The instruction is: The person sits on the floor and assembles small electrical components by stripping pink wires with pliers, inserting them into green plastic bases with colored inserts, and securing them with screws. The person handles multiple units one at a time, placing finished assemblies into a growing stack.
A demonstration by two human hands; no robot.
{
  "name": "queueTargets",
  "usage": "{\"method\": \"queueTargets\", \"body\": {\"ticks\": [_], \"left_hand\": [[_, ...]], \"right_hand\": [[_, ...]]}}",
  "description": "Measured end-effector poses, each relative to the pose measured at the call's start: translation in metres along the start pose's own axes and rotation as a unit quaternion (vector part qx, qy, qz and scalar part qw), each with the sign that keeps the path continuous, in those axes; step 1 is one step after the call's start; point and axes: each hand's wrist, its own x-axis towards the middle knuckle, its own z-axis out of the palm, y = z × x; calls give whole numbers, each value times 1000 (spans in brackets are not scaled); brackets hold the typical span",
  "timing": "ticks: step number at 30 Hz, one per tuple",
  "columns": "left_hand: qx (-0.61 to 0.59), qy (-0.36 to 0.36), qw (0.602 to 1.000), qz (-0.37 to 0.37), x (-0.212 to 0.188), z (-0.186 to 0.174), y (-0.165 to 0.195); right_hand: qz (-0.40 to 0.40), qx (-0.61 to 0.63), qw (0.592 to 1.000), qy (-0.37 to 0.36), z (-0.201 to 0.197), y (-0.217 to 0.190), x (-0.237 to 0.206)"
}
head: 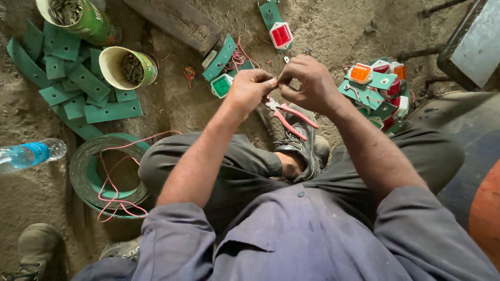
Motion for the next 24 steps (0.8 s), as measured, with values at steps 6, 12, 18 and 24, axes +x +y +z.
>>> {"method": "queueTargets", "body": {"ticks": [6,12,18,24], "left_hand": [[133,-14,991,-30,-3,-30,6],[394,82,911,96,-9,-36,10],[403,101,907,75,-10,-37,12],[240,139,960,28,-4,-34,16]], "right_hand": [[201,75,977,18,-2,20,-1],[113,-67,991,22,-10,36,-12],[234,11,972,6,-11,54,-17],[341,48,939,23,36,62,-49]]}}
